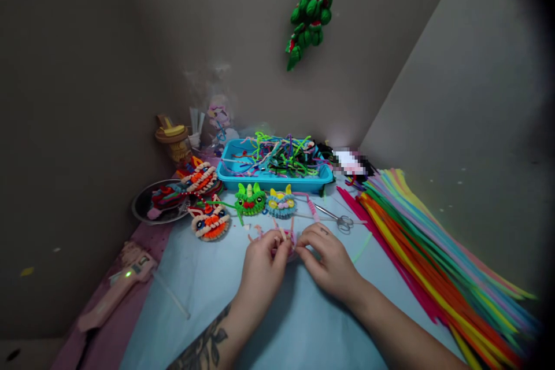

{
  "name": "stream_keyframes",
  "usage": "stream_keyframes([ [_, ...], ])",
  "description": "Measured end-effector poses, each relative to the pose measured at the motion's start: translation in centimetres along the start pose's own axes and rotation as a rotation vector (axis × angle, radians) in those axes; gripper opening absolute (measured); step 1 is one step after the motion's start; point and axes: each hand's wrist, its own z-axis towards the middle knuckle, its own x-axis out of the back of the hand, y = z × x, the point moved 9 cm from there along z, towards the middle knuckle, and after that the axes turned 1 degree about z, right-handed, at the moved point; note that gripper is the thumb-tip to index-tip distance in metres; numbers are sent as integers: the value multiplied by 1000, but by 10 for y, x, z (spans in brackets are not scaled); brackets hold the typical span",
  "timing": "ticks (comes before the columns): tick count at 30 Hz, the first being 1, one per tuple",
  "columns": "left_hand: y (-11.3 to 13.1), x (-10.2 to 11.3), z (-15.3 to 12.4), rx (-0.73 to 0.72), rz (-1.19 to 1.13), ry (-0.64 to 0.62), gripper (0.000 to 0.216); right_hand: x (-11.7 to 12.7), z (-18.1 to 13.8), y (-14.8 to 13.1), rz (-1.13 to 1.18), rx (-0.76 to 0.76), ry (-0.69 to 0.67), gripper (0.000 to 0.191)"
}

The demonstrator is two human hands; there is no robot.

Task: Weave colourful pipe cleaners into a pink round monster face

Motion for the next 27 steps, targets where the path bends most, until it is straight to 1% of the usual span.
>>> stream_keyframes([
  [3,4,-2,1,-19,7,-33,18,-3,0,7,58,-70,5,15],
  [6,9,0,0,-47,98,-27,5,-2,1,14,77,-141,32,14],
  [9,10,-2,-2,-53,222,-37,14,-2,1,24,125,-243,57,16],
  [12,9,-4,-2,-49,310,-45,16,-5,-1,33,210,-349,38,15],
  [17,10,-4,-1,-81,353,-39,13,-9,-3,36,308,-420,-10,13],
  [19,12,-5,-2,-114,361,-40,14,-10,-3,38,343,-450,-23,14],
  [21,15,-6,-3,-162,391,-40,14,-13,-5,43,401,-511,-45,14],
  [24,21,-9,-5,-268,449,-27,17,-23,-8,53,576,-613,-108,12],
  [26,24,-9,-6,-327,467,-13,20,-29,-9,53,683,-627,-139,14],
  [27,25,-9,-6,-339,467,-7,20,-30,-9,52,697,-611,-141,15],
])
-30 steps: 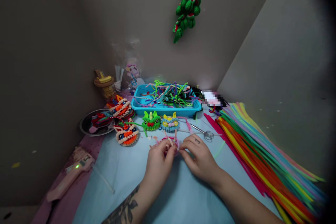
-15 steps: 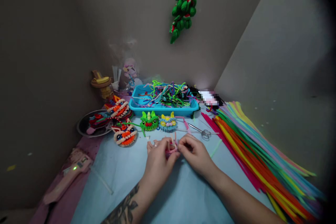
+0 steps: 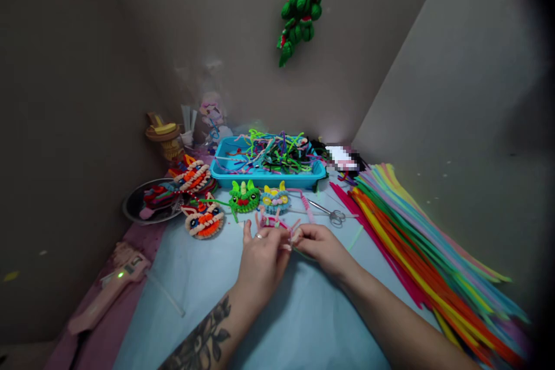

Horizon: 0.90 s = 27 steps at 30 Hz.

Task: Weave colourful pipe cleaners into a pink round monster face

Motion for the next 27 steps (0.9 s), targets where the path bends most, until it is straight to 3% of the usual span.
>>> stream_keyframes([
  [3,-6,2,1,51,-42,8,17,5,-5,-15,-147,162,92,9],
  [6,-14,7,2,131,-119,29,15,7,-22,-46,-408,508,235,10],
  [8,-17,9,2,156,-150,44,14,0,-34,-59,-546,700,251,17],
  [10,-18,10,2,166,-170,45,14,-5,-39,-63,-643,791,237,21],
  [14,-17,11,2,146,-192,43,12,-9,-39,-64,-728,819,219,25],
  [20,-12,12,1,64,-196,49,11,-8,-35,-62,-631,771,193,13],
  [27,-25,4,1,173,-400,43,16,-5,-27,-50,-660,734,190,10],
])
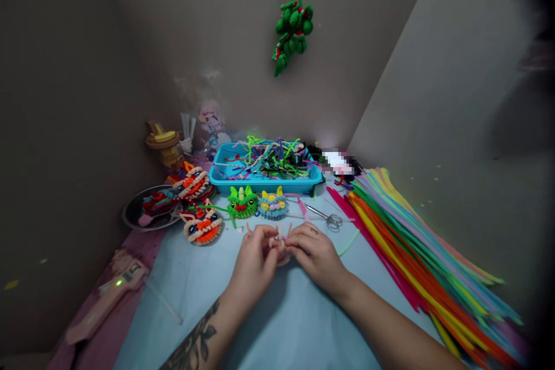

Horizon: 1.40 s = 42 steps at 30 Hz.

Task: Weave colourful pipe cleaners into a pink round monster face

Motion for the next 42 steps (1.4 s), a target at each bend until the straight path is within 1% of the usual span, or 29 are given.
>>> stream_keyframes([
  [3,-3,-2,0,38,-32,-36,21,-3,1,1,-38,8,-33,11],
  [5,-3,-2,0,56,-3,-56,23,-3,1,2,-62,-11,-55,12],
  [10,2,-2,0,24,46,-71,26,-5,2,3,-142,-36,-107,14],
  [14,1,-2,2,8,70,-69,16,-4,2,3,-135,-54,-111,12],
  [15,0,-1,3,6,78,-61,12,-3,2,4,-112,-64,-105,10],
  [16,0,1,4,5,84,-49,8,-2,2,6,-91,-77,-98,12],
  [18,-1,6,5,7,92,-12,7,0,2,10,-67,-117,-89,25],
  [19,-1,8,6,9,93,10,7,0,1,12,-64,-136,-89,26],
  [22,0,14,6,17,76,73,7,-1,-1,11,-48,-160,-77,14],
  [25,-4,15,6,61,8,121,7,-5,-2,1,4,-130,-55,15],
  [27,-10,15,7,119,-75,147,8,-12,-4,-6,17,-111,-77,22],
  [30,-20,11,9,197,-248,155,16,-25,-6,-9,-38,-104,-125,36],
  [33,-25,4,12,243,-406,121,25,-35,-9,-9,-144,-98,-155,45],
  [35,-29,1,12,277,-474,110,30,-43,-10,-10,-213,-113,-199,47],
  [37,-33,1,12,315,-534,123,33,-51,-11,-12,-245,-142,-277,44],
  [40,-40,2,12,372,-591,115,35,-54,-11,-19,-214,-150,-376,45],
  [42,-42,6,13,374,-594,118,36,-50,-10,-23,-149,-110,-420,49],
])
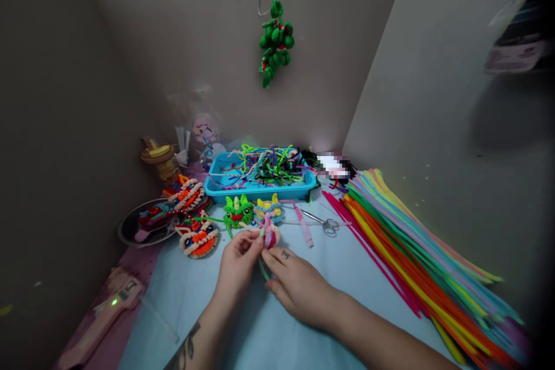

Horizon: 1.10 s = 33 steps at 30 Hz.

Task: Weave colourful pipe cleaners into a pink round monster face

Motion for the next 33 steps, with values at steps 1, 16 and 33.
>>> stream_keyframes([
  [1,3,2,1,-12,9,3,36,4,-1,-1,46,39,-15,47],
  [16,19,-28,-19,-245,429,-352,25,47,-4,51,320,-210,380,10],
  [33,32,-23,-19,-361,849,-252,20,34,-4,71,510,-320,280,8],
])
